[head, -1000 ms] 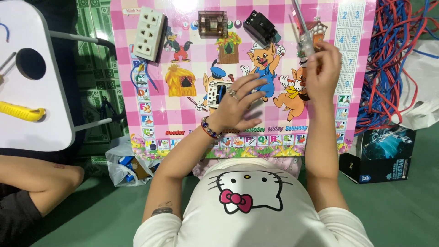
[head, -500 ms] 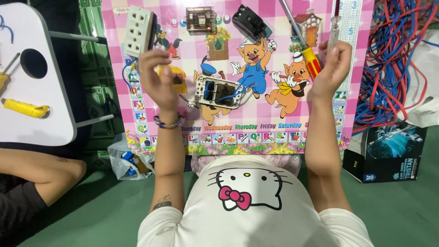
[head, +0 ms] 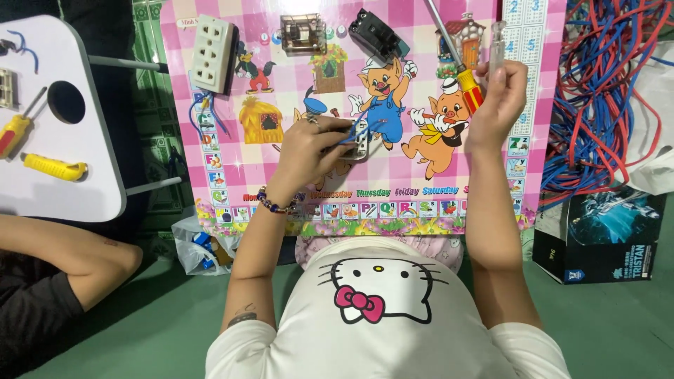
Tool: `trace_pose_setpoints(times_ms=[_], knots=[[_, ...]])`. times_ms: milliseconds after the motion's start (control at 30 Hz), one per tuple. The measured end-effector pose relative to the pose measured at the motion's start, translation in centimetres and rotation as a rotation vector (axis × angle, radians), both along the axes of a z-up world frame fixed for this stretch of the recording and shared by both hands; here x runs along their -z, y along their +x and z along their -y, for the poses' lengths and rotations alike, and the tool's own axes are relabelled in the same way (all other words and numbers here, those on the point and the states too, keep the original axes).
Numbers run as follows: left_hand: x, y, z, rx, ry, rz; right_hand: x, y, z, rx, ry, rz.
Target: The person uses a screwdriver to tighten screws on a white electrical socket and a black switch mounted on a pink cartoon-themed mat. They manipulate wires and components, occasionally picking up and setting down the tools.
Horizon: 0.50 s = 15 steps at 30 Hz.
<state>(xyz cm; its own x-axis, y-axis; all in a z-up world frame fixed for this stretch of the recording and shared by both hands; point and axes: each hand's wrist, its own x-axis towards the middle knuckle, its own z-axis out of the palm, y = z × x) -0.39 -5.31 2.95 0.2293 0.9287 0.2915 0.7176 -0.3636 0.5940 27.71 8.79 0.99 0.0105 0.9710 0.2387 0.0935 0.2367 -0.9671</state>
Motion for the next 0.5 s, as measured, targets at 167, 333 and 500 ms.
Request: trace_pose_setpoints(times_ms=[167, 333, 500], knots=[[-0.6, 0.6, -0.3, -0.206, -0.084, 0.209, -0.1, 0.1, 0.0, -0.014, -0.008, 0.004], [-0.5, 1.1, -1.2, -0.303, -0.233, 0.355, 0.2, 0.3, 0.0, -0.012, 0.028, 0.042], [2.2, 1.4, -1.4, -0.463, -0.218, 0.518, 0.3, 0.4, -0.2, -0.02, -0.002, 0.124]])
